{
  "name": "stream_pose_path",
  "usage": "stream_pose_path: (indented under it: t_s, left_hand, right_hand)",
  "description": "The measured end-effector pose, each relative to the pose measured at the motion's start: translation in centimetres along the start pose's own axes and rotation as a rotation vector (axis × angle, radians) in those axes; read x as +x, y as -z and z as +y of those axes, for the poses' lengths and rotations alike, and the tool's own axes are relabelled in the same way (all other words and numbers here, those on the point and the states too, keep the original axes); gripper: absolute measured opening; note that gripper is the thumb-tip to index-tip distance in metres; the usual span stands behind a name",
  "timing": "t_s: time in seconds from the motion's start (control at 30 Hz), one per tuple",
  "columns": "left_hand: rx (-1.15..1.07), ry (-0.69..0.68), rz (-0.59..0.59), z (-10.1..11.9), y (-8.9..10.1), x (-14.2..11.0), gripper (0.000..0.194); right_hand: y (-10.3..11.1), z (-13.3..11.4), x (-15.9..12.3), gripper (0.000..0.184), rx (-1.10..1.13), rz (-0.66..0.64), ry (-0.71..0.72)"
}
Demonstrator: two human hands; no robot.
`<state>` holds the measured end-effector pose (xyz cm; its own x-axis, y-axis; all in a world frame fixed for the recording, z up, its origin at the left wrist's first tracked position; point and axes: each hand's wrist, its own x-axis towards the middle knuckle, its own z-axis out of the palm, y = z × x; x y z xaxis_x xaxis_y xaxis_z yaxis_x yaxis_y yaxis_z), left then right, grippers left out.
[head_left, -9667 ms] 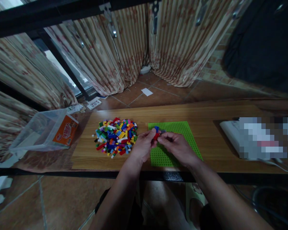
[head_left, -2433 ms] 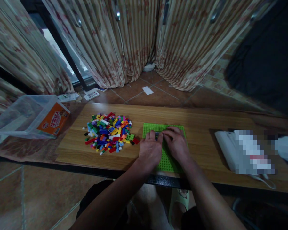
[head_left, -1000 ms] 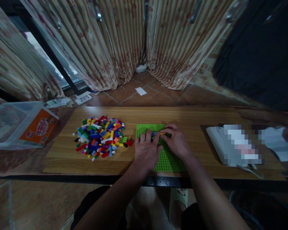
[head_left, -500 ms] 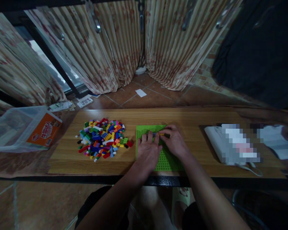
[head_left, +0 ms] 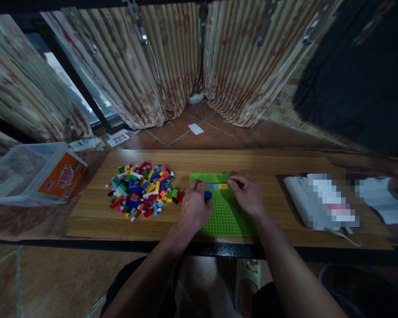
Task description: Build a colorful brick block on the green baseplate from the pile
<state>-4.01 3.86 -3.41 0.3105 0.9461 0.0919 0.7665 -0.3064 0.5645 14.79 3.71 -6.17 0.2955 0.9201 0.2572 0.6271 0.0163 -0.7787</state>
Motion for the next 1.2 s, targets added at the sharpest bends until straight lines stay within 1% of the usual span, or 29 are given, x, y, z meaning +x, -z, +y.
stream_pose_path:
  t_s: [0.13, 0.23, 0.47, 0.6, 0.8, 0.93, 1.03, 1.1, 1.2]
  left_hand:
    - [-0.008, 0.0, 0.003, -0.1, 0.0, 0.0, 0.024]
    - [-0.014, -0.019, 0.005, -0.2, -0.1, 0.1, 0.016]
    - [-0.055, -0.044, 0.024, -0.8, -0.3, 0.2, 0.011]
    - [-0.08, -0.052, 0.0, -0.8, 0.0, 0.3, 0.008]
    - [-0.087, -0.038, 0.012, -0.7, 0.4, 0.3, 0.008]
    - [-0.107, 0.037, 0.004, -0.7, 1.2, 0.4, 0.01]
    - [-0.164, 0.114, 0.009, -0.7, 1.7, 0.8, 0.013]
    - [-0.22, 0.129, 0.02, -0.8, 1.8, 1.1, 0.015]
    - [-0.283, 0.132, 0.048, -0.9, 1.7, 1.4, 0.022]
  right_hand:
    - [-0.9, -0.2, -0.2, 0.028, -0.042, 0.052, 0.01]
    - [-1.3, -0.3, -0.2, 0.027, -0.043, 0.072, -0.004]
    - [-1.4, 0.0, 0.0, 0.026, -0.003, 0.077, -0.015]
    - [-1.5, 0.1, -0.1, 0.028, -0.006, 0.076, -0.019]
    - [-1.4, -0.1, -0.4, 0.03, 0.003, 0.069, -0.002]
    - [-0.9, -0.2, -0.2, 0.031, 0.004, 0.045, -0.018]
    - [-0.4, -0.2, 0.0, 0.037, 0.011, 0.047, -0.085]
    - [-0.3, -0.3, 0.1, 0.04, 0.013, 0.049, -0.125]
    - [-0.7, -0.6, 0.1, 0.04, -0.026, 0.033, -0.08]
